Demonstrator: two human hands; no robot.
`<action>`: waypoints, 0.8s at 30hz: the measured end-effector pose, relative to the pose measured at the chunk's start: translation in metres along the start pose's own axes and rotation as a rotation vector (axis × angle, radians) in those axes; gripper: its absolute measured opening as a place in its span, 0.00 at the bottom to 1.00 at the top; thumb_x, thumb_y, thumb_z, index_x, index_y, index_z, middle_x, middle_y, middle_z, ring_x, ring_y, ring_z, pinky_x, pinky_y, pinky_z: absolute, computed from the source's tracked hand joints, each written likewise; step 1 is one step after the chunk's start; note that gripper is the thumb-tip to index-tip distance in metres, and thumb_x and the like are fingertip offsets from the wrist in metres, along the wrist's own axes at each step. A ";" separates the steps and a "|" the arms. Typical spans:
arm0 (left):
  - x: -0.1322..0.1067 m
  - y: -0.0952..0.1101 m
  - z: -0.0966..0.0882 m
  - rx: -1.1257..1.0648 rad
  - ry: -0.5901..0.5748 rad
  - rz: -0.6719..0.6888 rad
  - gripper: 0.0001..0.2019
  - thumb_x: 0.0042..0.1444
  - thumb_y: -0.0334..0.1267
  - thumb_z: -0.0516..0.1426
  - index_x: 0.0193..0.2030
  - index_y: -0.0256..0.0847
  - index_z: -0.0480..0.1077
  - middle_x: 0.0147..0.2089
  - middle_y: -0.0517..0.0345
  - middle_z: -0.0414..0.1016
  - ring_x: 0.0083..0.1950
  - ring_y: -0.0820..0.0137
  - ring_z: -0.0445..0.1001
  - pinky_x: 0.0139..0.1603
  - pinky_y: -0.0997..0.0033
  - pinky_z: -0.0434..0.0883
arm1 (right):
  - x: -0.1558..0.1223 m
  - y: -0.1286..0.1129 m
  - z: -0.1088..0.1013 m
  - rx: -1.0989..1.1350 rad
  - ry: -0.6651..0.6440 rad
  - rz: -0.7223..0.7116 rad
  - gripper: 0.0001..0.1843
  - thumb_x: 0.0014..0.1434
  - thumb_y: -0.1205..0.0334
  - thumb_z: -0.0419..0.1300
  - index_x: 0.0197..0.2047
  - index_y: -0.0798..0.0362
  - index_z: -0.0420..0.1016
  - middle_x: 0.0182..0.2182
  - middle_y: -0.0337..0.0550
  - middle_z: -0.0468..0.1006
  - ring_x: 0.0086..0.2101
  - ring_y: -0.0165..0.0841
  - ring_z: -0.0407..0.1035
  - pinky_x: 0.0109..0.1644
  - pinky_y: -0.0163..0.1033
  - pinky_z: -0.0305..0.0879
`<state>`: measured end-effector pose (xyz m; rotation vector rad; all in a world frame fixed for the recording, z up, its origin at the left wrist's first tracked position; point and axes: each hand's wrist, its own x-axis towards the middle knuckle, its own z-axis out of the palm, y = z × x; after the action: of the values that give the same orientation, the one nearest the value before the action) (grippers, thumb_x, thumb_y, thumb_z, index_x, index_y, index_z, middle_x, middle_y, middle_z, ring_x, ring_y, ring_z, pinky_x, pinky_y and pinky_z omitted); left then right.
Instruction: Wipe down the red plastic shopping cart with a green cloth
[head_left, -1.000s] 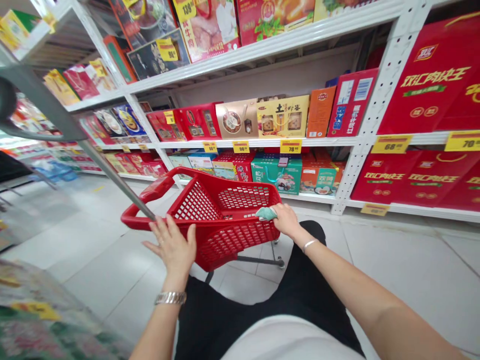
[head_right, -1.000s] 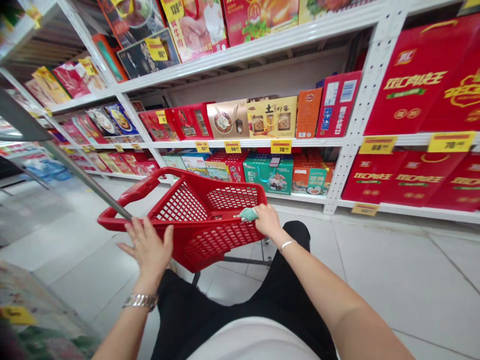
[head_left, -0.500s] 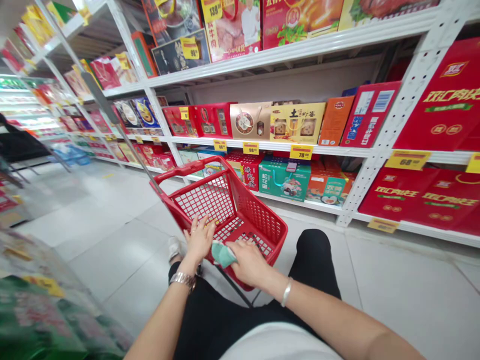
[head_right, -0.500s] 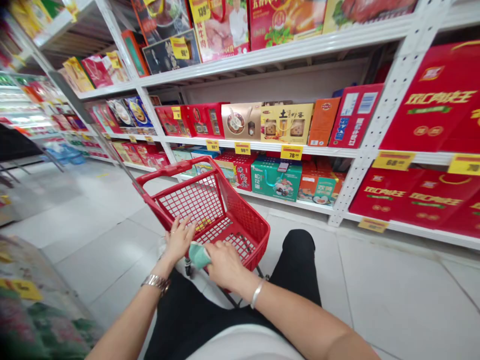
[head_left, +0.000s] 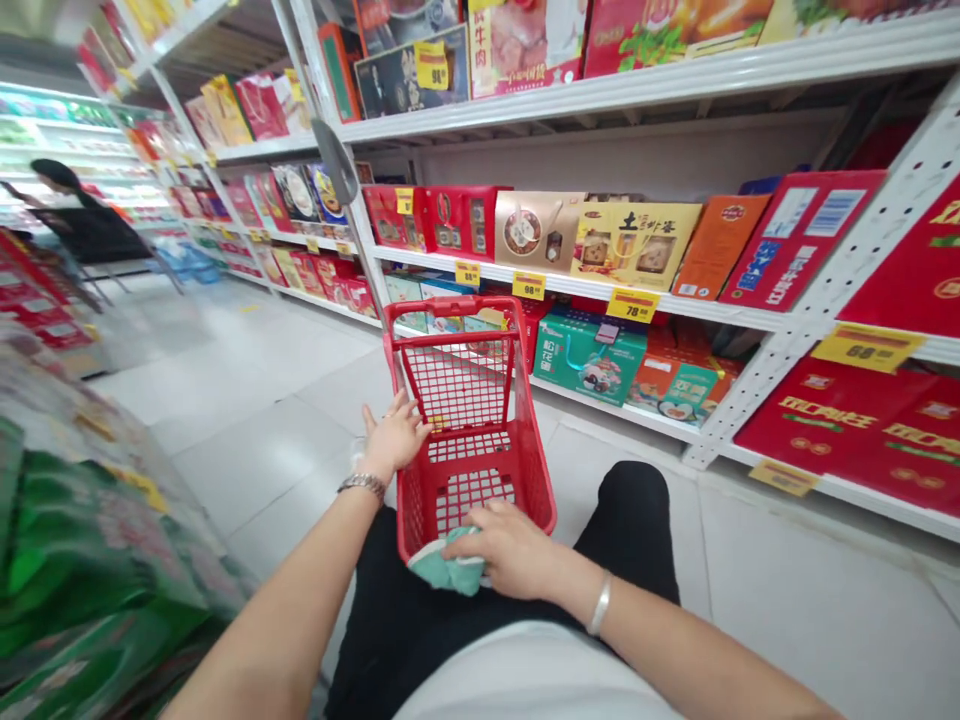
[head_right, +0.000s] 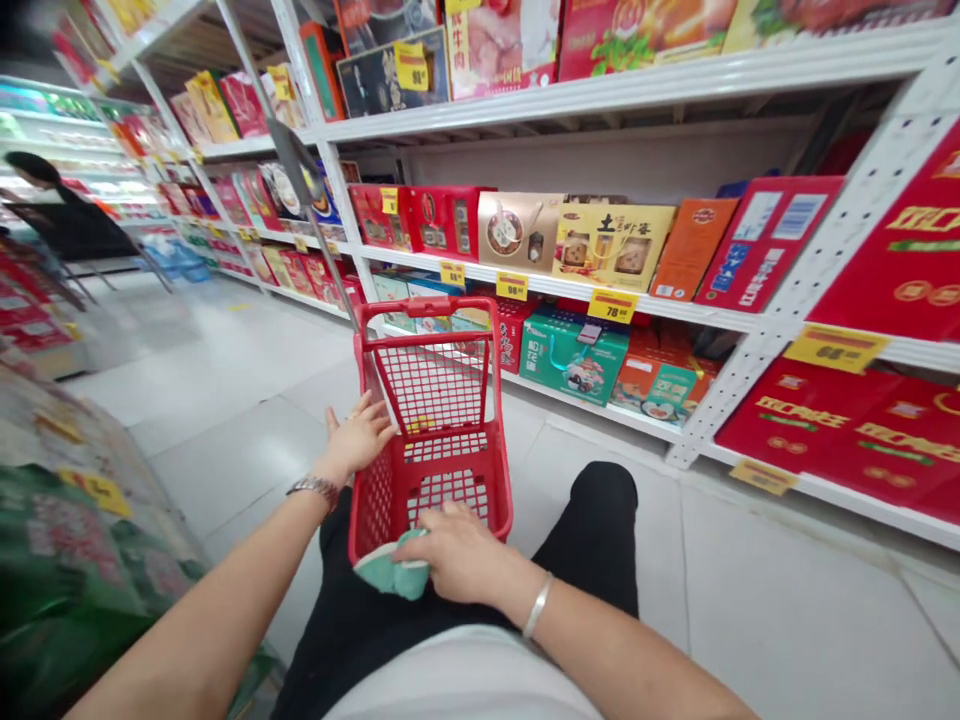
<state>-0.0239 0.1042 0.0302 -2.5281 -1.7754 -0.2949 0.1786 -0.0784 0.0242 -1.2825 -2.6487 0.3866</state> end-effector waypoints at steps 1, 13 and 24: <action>-0.004 0.006 0.001 0.017 0.018 -0.008 0.18 0.66 0.44 0.49 0.52 0.48 0.79 0.72 0.48 0.64 0.77 0.49 0.50 0.69 0.20 0.35 | -0.006 0.007 -0.009 -0.017 -0.017 0.045 0.23 0.60 0.69 0.61 0.55 0.36 0.78 0.41 0.42 0.74 0.39 0.36 0.64 0.45 0.41 0.59; -0.079 0.076 0.017 -0.104 0.029 -0.011 0.20 0.65 0.39 0.50 0.61 0.44 0.72 0.73 0.48 0.60 0.78 0.49 0.47 0.70 0.21 0.44 | 0.009 -0.012 0.010 0.143 -0.038 0.080 0.17 0.64 0.63 0.59 0.56 0.51 0.72 0.45 0.46 0.78 0.44 0.37 0.70 0.51 0.40 0.64; -0.048 0.058 0.014 -0.154 0.011 0.063 0.19 0.61 0.34 0.54 0.58 0.44 0.73 0.72 0.49 0.64 0.77 0.53 0.51 0.73 0.27 0.43 | -0.047 0.030 -0.008 -0.172 -0.038 0.124 0.31 0.61 0.73 0.58 0.65 0.44 0.70 0.45 0.48 0.77 0.43 0.39 0.67 0.49 0.43 0.63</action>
<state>0.0167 0.0420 0.0128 -2.6736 -1.7284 -0.4599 0.2322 -0.0966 0.0203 -1.5102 -2.6922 0.2045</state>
